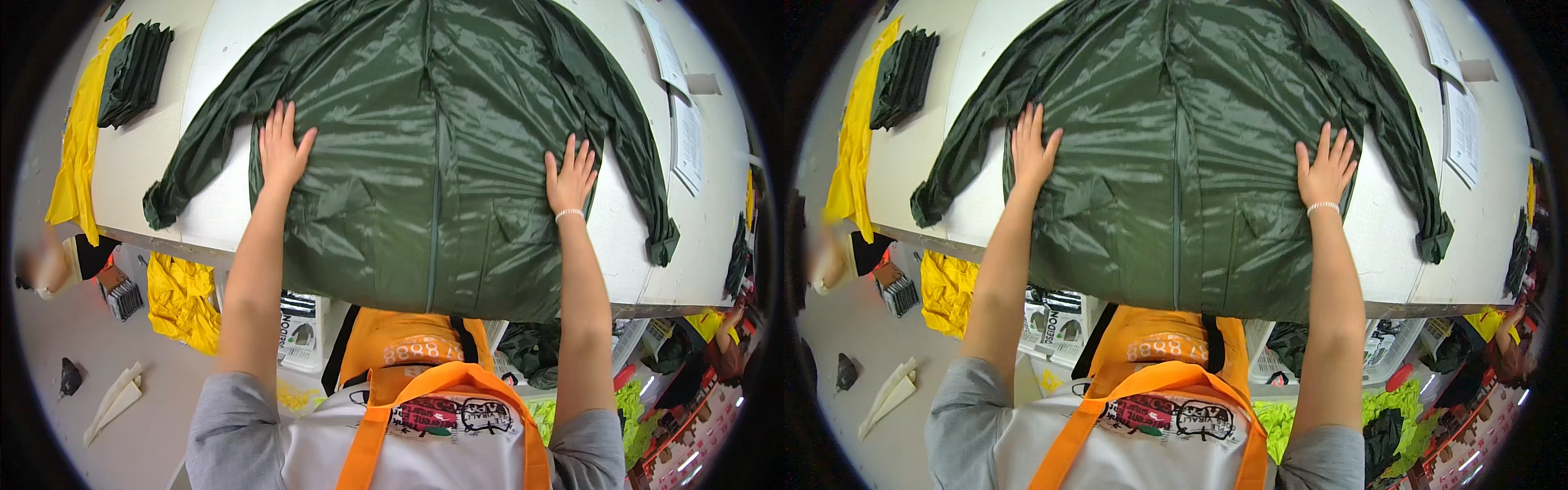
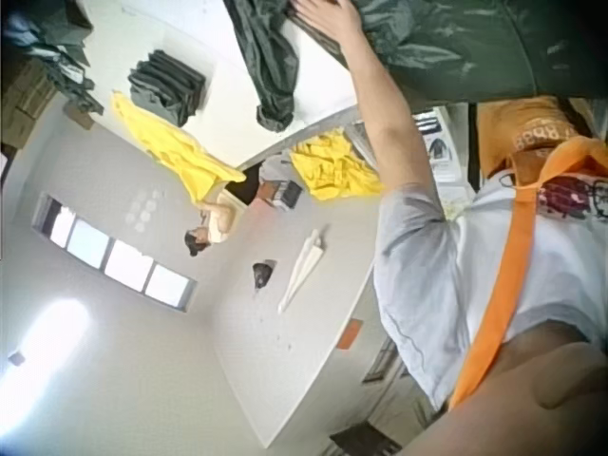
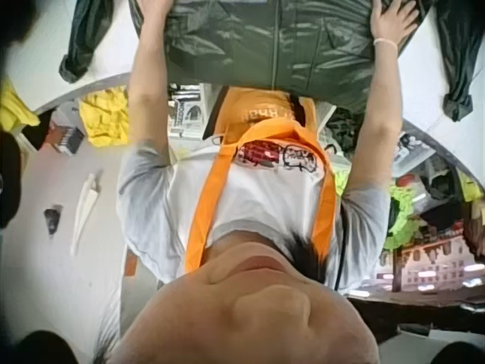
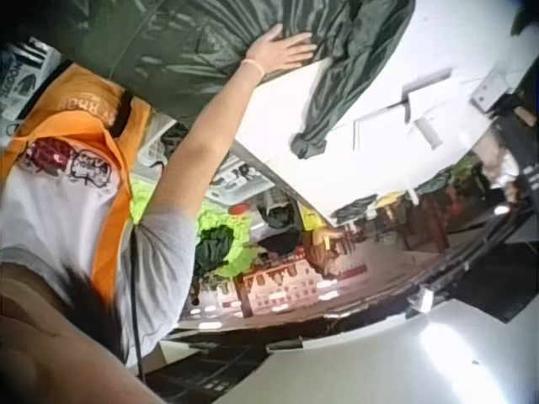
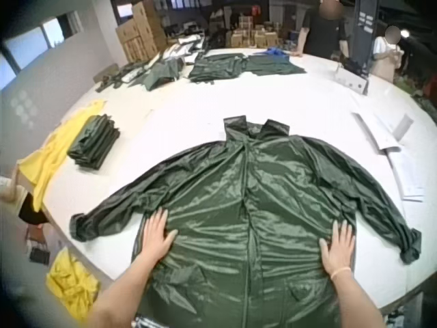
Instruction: The person folds a dark green jacket on a white table, aligning edges and smoothing the fabric. They then place the folded jacket into a white plastic basket and retrieve another jacket to repeat the folding process.
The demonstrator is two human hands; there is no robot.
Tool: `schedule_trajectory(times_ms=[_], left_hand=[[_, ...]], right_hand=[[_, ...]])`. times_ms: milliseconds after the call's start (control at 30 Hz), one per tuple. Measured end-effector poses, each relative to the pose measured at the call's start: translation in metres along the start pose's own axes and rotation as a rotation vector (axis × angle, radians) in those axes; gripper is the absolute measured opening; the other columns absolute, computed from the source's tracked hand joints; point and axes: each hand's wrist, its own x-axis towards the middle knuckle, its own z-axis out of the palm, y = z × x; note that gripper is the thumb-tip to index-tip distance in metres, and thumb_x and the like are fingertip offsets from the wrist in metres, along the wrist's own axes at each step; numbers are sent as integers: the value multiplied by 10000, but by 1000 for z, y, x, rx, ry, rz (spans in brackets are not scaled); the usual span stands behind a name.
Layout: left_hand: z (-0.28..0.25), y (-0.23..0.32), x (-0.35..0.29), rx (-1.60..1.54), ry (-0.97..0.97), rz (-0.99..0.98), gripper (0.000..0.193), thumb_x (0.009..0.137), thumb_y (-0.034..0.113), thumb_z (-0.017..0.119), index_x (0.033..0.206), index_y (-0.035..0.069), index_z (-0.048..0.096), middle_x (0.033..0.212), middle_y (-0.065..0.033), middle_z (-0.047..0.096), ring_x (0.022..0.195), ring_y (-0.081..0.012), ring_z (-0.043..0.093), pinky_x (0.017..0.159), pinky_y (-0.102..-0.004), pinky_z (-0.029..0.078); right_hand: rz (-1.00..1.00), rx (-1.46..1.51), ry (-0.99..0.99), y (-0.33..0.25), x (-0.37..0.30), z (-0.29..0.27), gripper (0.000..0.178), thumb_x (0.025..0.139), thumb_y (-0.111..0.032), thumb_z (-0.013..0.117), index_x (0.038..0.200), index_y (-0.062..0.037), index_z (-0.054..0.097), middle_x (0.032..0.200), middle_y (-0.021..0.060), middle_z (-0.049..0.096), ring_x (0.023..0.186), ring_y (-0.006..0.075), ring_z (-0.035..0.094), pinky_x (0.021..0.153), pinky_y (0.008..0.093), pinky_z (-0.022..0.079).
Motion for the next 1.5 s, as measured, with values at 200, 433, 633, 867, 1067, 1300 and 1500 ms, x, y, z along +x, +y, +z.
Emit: schedule_trajectory(times_ms=[200,433,633,867,1067,1300,1500], left_hand=[[-25,97,41,-41,-41,-25,436,859,441,584,1096,76,598,1170,-148,577,1051,-296,555,880,-423,430],[-10,193,19,-206,-549,-108,449,807,433,632,671,6,660,662,-134,652,654,-302,650,617,-402,521],[3,171,24,-1081,-952,-345,372,892,269,602,627,11,572,567,-72,597,463,-139,577,460,-272,459],[9,177,8,-1201,-814,-348,369,902,271,604,650,5,566,550,-46,573,453,-105,546,439,-247,434],[7,175,8,-1372,-787,-407,331,953,307,505,784,23,531,588,-44,548,476,-119,558,437,-238,432],[-2,165,-1,-1443,-534,-376,236,931,229,561,1027,14,538,761,-108,640,632,-160,628,597,-255,495],[-68,-5,-103,-166,361,-394,468,822,242,681,1128,-78,529,1114,-218,530,1013,-314,519,880,-366,433]], right_hand=[[-211,181,50,-86,12,-35,397,866,-320,601,1161,-57,562,1188,182,533,1157,356,465,971,470,356],[51,839,-213,-183,-54,-29,162,795,-142,676,843,12,665,790,156,655,637,267,642,616,339,505],[189,898,-234,-189,-69,-22,205,761,-120,715,887,36,674,775,153,681,666,221,672,639,302,520],[296,1176,-213,-200,-83,-17,317,730,-164,769,911,72,661,789,142,690,673,175,660,648,278,522],[382,1126,-203,-209,-78,-11,288,722,-156,769,863,66,651,749,128,676,649,153,631,631,281,511],[212,1107,-198,-187,-80,-24,210,793,-169,706,888,16,674,728,136,670,648,193,644,620,293,498],[277,532,234,8,-141,-74,378,802,-167,698,1108,21,579,1080,152,569,1007,266,542,872,349,439]])
